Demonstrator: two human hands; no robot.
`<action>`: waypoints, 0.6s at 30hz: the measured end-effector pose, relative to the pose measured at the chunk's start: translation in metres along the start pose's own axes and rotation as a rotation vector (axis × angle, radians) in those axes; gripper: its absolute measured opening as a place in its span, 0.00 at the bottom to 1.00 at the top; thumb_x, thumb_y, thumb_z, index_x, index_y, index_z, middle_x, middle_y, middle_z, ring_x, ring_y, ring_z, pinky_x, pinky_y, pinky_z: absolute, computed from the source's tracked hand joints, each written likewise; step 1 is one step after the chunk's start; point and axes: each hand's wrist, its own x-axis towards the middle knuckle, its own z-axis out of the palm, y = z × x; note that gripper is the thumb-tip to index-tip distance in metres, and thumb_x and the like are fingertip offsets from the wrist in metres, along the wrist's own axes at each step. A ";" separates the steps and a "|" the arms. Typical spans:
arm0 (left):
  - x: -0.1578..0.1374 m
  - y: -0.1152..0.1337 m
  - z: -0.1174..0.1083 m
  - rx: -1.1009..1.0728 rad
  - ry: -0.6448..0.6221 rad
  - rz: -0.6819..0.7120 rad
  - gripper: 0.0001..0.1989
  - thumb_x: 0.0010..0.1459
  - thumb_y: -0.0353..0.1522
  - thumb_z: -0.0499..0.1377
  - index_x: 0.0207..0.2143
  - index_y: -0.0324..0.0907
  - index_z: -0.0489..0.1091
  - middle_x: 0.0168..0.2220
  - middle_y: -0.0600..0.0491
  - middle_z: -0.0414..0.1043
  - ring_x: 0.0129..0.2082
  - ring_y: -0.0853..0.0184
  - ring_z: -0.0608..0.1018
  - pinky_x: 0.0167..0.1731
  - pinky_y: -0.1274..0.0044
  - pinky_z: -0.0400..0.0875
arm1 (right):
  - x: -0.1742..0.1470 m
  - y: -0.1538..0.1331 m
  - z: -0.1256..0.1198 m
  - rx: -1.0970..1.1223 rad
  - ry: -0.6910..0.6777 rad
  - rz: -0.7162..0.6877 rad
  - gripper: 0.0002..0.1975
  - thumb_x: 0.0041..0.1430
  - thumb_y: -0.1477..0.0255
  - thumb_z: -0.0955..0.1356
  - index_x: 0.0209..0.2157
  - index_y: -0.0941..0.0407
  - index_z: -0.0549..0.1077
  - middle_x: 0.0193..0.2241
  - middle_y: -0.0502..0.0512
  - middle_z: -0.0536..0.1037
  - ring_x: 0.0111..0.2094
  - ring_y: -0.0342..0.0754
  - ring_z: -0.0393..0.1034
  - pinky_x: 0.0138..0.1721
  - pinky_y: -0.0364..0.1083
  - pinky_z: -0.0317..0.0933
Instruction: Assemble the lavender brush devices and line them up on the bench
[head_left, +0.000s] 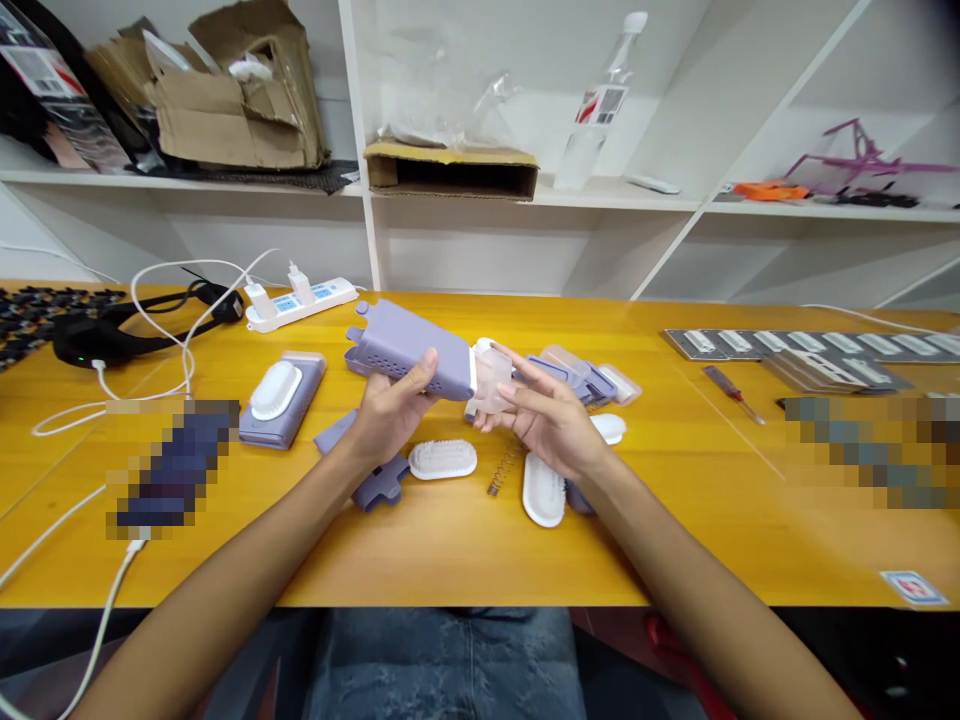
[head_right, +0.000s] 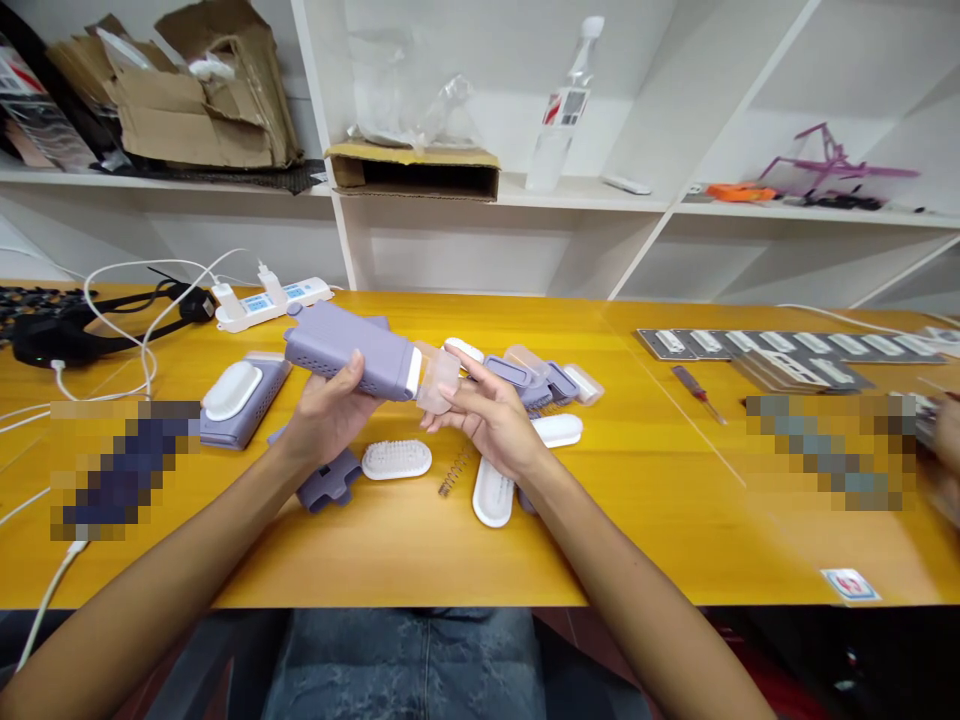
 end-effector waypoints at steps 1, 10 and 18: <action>0.000 -0.001 0.000 0.006 -0.012 0.004 0.29 0.55 0.41 0.78 0.57 0.46 0.77 0.48 0.48 0.84 0.61 0.48 0.80 0.57 0.60 0.81 | 0.000 -0.001 0.001 0.019 -0.008 0.013 0.39 0.65 0.68 0.75 0.74 0.53 0.63 0.39 0.55 0.86 0.34 0.54 0.84 0.43 0.59 0.78; -0.003 -0.009 -0.008 0.123 -0.118 0.017 0.37 0.59 0.41 0.75 0.68 0.51 0.70 0.51 0.47 0.84 0.59 0.45 0.82 0.61 0.55 0.78 | -0.003 -0.007 0.004 0.062 -0.067 0.032 0.37 0.64 0.65 0.76 0.72 0.52 0.66 0.40 0.57 0.86 0.35 0.55 0.83 0.42 0.59 0.78; -0.001 -0.014 -0.016 0.186 -0.144 0.002 0.43 0.58 0.41 0.76 0.71 0.49 0.66 0.50 0.46 0.85 0.56 0.45 0.84 0.58 0.57 0.80 | -0.003 -0.005 0.001 0.135 -0.095 0.026 0.40 0.62 0.65 0.79 0.71 0.52 0.67 0.41 0.56 0.86 0.37 0.54 0.83 0.39 0.53 0.77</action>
